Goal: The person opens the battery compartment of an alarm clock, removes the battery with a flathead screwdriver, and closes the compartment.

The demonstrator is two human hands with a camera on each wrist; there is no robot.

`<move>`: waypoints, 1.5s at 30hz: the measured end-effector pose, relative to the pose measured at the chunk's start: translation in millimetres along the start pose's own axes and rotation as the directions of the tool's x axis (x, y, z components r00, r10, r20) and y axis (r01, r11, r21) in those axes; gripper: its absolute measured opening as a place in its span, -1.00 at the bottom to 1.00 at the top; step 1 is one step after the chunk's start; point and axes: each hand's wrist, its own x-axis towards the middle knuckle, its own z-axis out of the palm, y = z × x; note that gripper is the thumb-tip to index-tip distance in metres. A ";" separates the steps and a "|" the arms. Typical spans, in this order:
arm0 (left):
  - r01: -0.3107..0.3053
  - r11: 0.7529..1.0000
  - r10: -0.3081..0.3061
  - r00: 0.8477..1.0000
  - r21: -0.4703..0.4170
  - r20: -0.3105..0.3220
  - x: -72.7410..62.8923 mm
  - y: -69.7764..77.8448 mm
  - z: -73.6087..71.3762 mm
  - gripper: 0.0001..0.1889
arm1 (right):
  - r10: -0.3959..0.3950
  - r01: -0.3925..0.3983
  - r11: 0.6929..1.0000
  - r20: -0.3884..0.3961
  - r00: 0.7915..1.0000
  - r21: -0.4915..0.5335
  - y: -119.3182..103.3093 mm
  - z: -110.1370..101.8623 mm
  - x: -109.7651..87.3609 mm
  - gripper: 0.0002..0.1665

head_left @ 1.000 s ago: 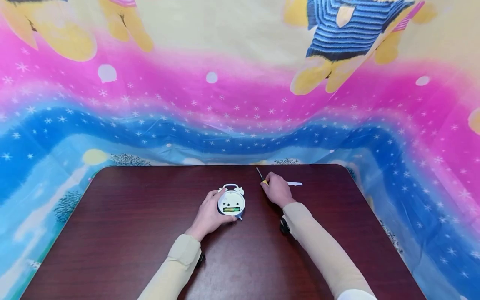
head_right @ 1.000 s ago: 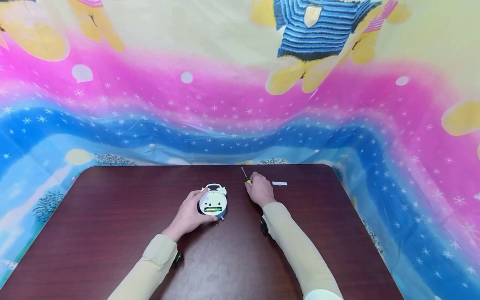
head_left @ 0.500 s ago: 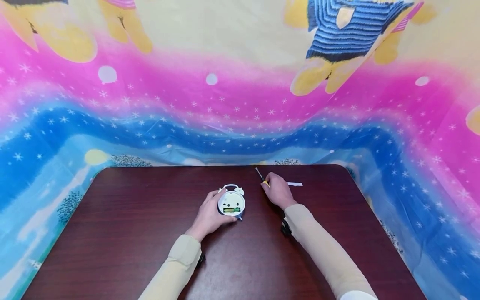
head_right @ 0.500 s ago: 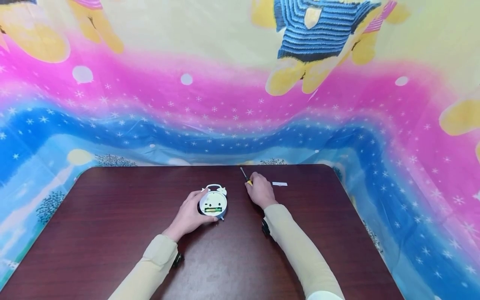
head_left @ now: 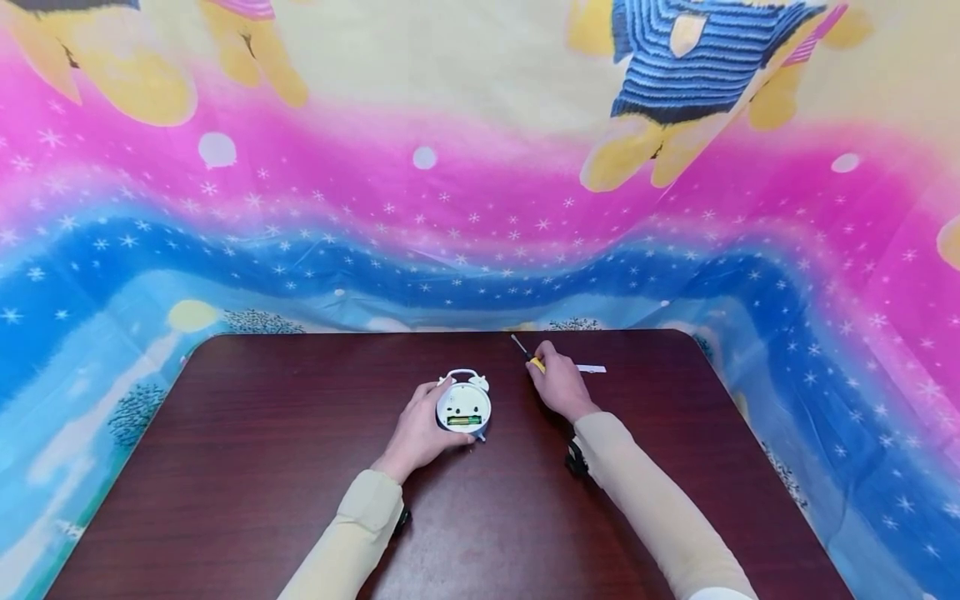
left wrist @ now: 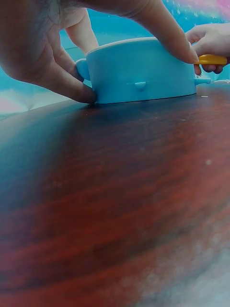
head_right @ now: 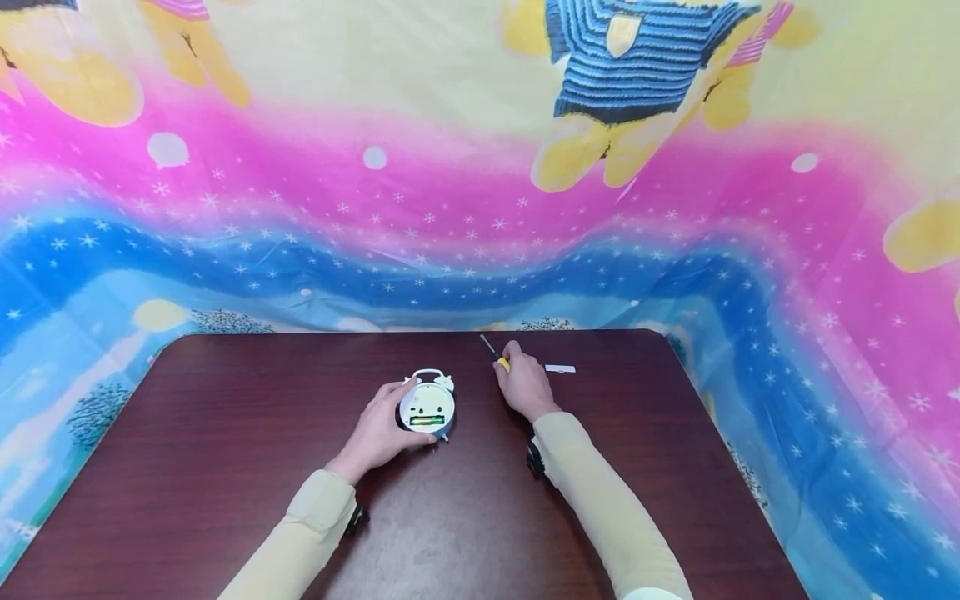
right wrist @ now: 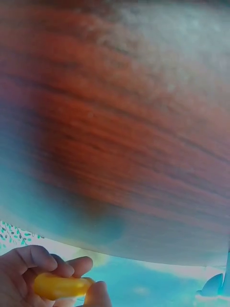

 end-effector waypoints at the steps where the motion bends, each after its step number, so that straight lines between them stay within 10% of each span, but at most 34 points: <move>1: 0.001 1.000 -0.001 1.000 0.000 0.001 0.1 0.2 -0.2 0.08 | -0.006 0.006 1.000 -0.001 1.000 0.006 -0.2 -0.6 -0.5 -0.77; 45: 0.001 1.000 -0.001 1.000 -0.003 0.006 -0.3 1.0 0.0 0.08 | -0.037 0.040 0.998 -0.053 0.998 0.050 7.2 -7.5 -11.8 -0.75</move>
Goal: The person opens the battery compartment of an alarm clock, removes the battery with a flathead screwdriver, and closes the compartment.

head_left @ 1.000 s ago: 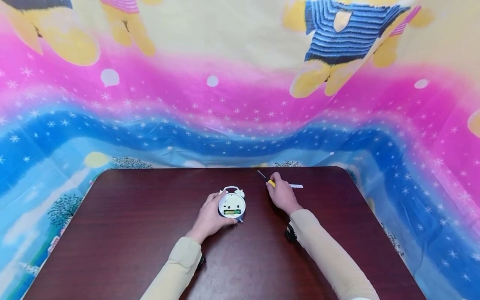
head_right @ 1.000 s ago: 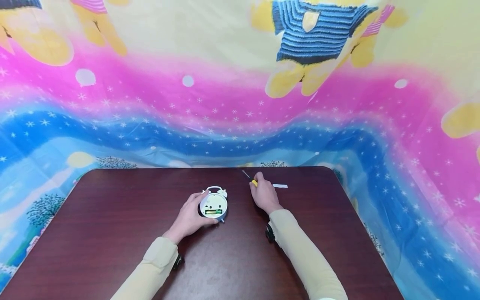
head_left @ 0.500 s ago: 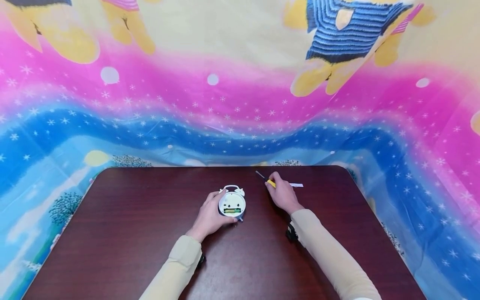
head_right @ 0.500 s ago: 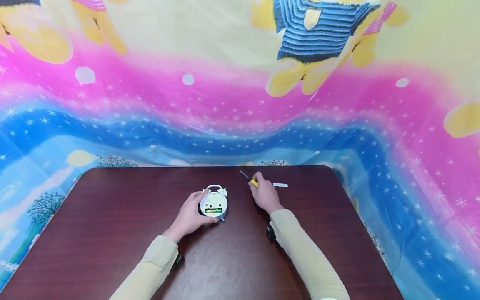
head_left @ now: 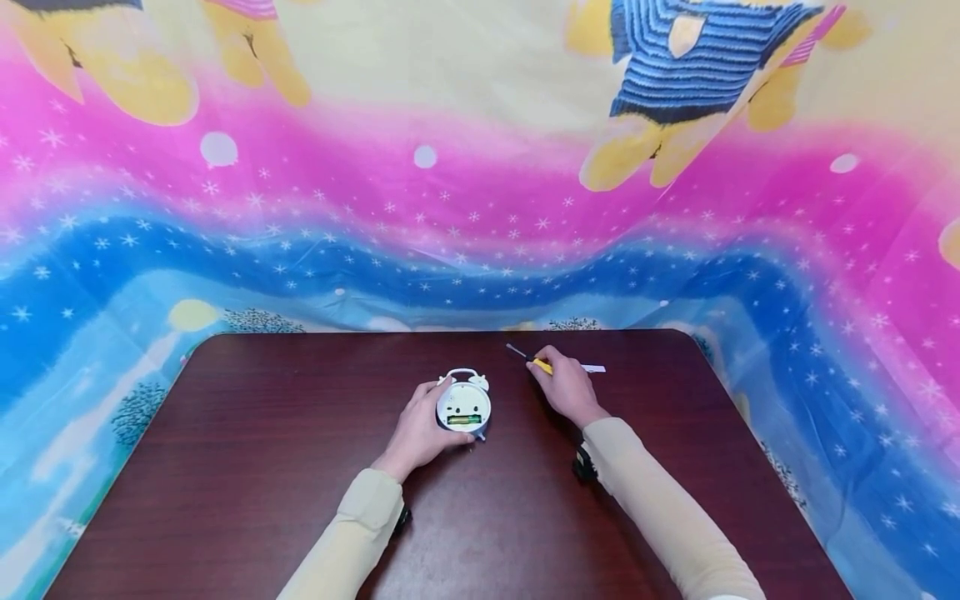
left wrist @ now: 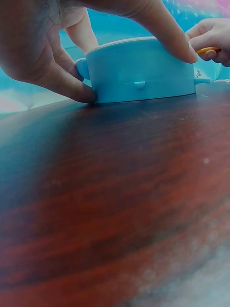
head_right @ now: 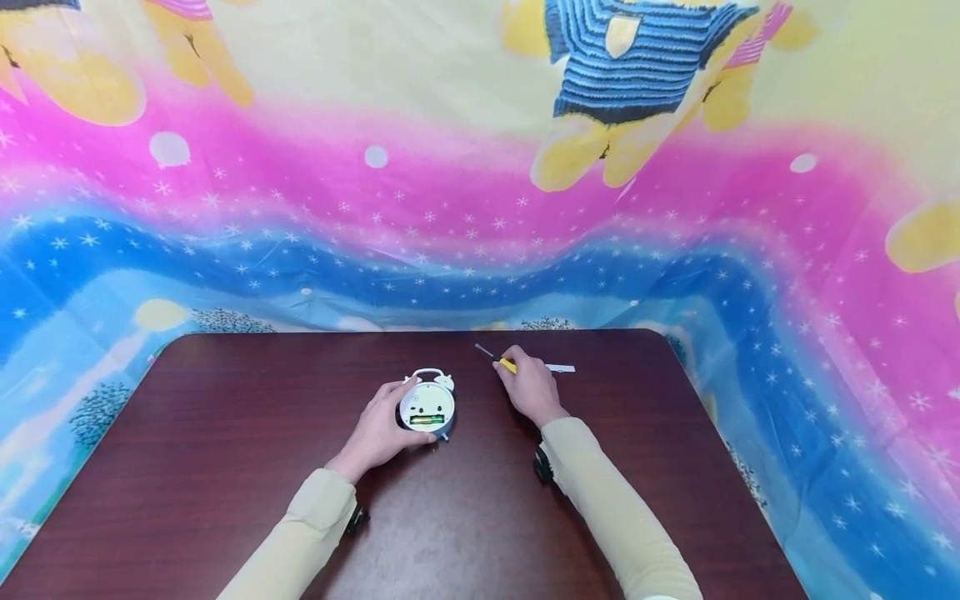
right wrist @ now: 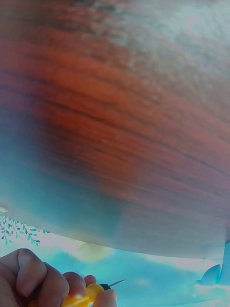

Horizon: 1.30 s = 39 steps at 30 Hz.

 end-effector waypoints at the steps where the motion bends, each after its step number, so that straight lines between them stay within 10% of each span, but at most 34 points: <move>1: 0.001 1.000 -0.001 1.000 0.001 0.001 0.0 0.1 -0.1 0.08 | 0.000 0.000 1.000 0.001 1.000 0.004 -0.4 -0.3 -0.2 -0.76; 39: -0.001 1.000 0.001 1.000 0.004 -0.002 1.4 -2.2 -0.7 0.10 | -0.093 0.095 0.987 -0.021 0.995 0.128 -19.1 -8.5 -4.4 -0.82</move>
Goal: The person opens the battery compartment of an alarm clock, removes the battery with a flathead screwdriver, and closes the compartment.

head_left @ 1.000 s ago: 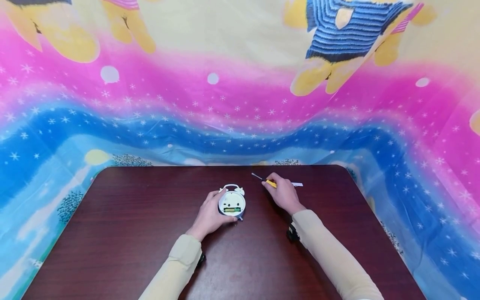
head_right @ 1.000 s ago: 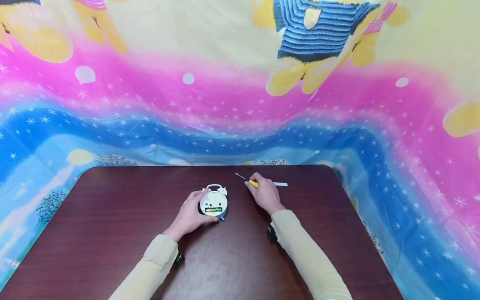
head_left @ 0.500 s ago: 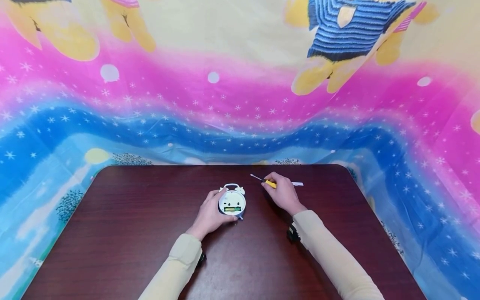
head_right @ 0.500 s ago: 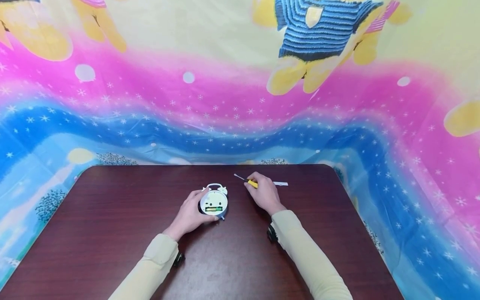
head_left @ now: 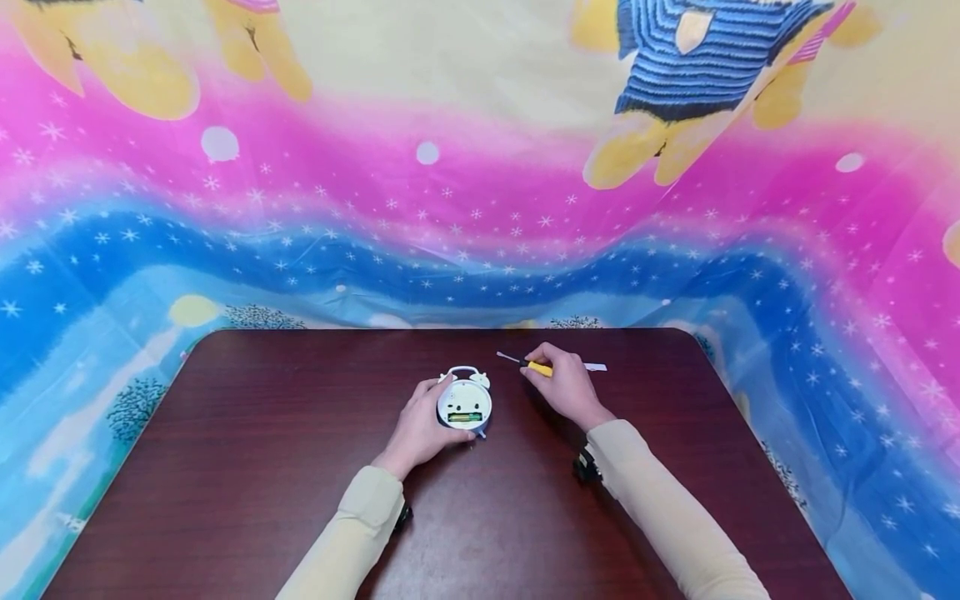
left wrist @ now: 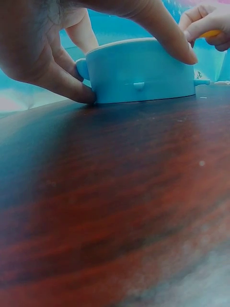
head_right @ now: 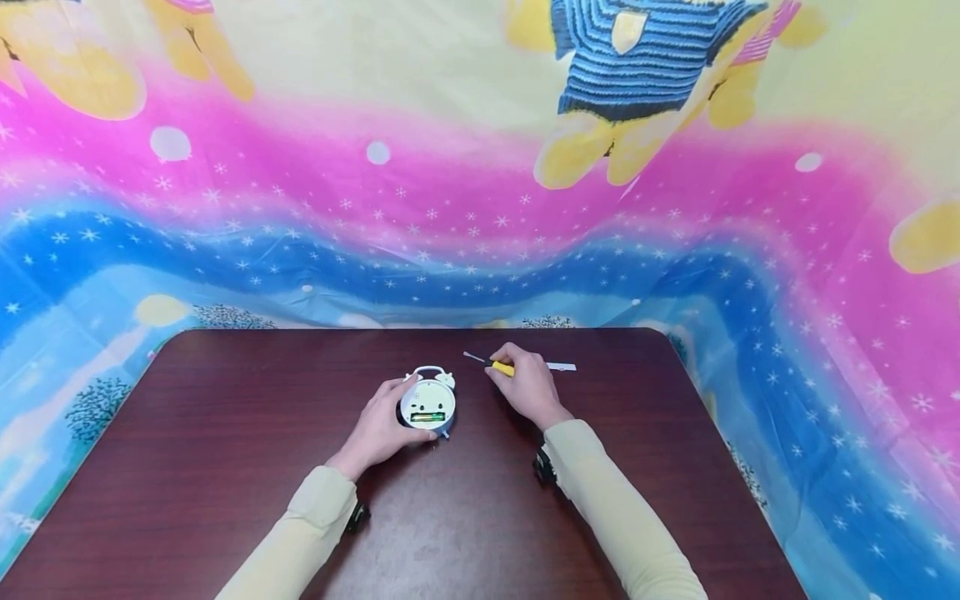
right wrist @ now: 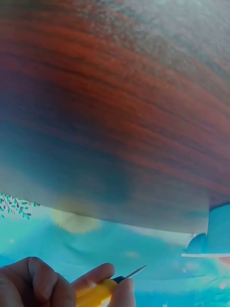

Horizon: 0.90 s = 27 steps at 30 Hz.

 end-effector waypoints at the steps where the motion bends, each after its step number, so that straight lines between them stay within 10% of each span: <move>1: -0.002 1.000 0.002 1.000 0.001 -0.001 -0.2 0.1 -0.2 0.10 | -0.001 0.001 1.000 0.000 1.000 0.001 -1.1 -0.9 -0.1 -0.82; 27: 0.008 1.000 -0.008 1.000 -0.012 0.004 0.2 0.2 -0.1 0.09 | -0.054 0.050 0.998 0.096 0.994 0.045 -20.9 -18.9 -7.2 -0.89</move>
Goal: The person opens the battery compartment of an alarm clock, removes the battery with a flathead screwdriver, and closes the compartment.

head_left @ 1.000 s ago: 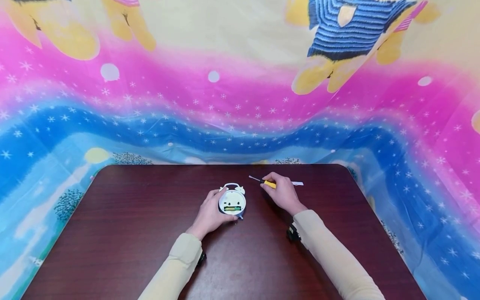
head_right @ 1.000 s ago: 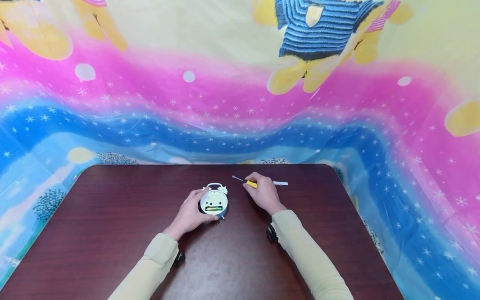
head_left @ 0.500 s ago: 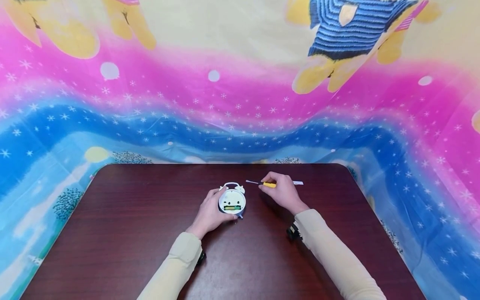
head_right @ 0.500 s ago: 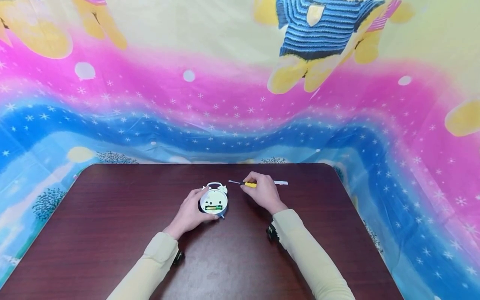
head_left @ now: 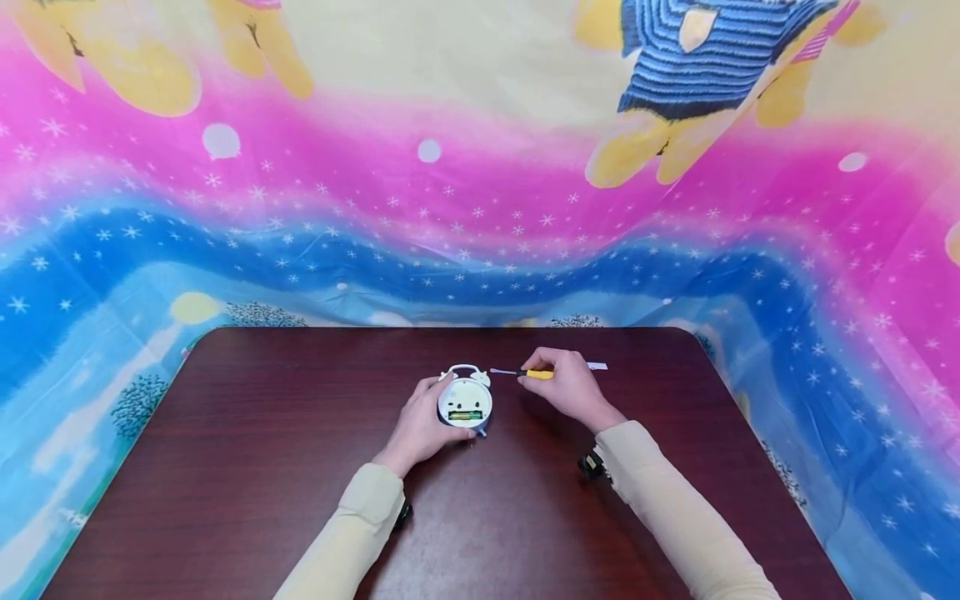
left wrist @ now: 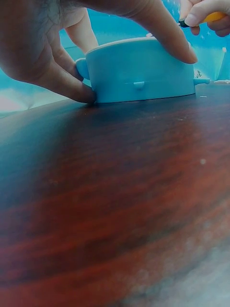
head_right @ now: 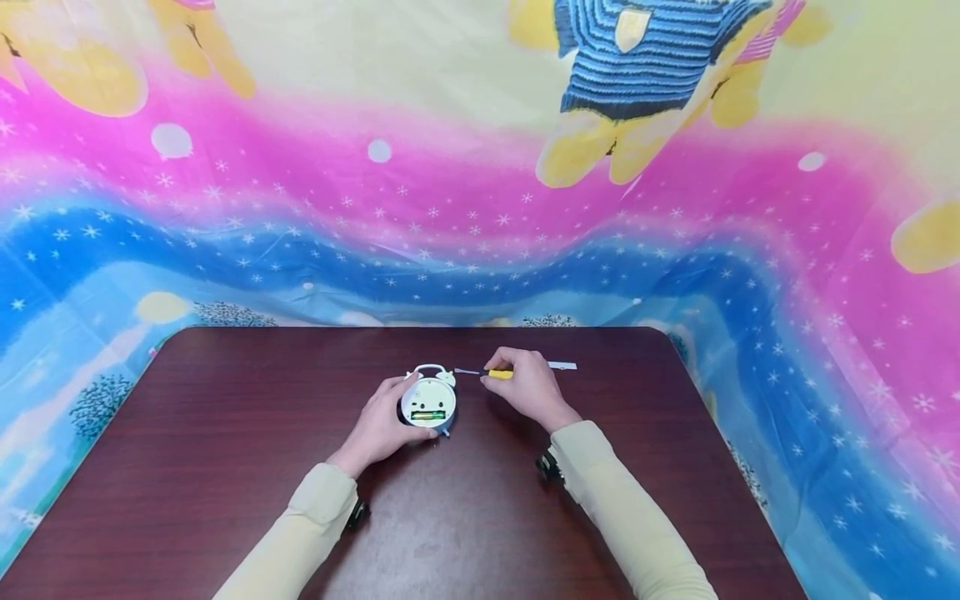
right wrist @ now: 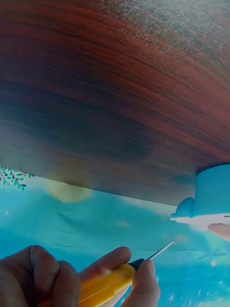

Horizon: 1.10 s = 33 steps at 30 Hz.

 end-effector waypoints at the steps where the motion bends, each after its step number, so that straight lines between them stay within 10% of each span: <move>1: -0.001 1.000 0.001 1.000 0.000 -0.001 0.0 0.2 0.0 0.09 | -0.005 0.005 1.000 0.002 1.000 0.001 -0.1 -0.5 -0.5 -0.88; 33: -0.001 1.000 0.001 1.000 -0.005 -0.007 0.3 -0.7 1.0 0.10 | -0.033 0.032 0.999 0.074 0.997 0.007 -11.7 0.0 -7.1 -0.85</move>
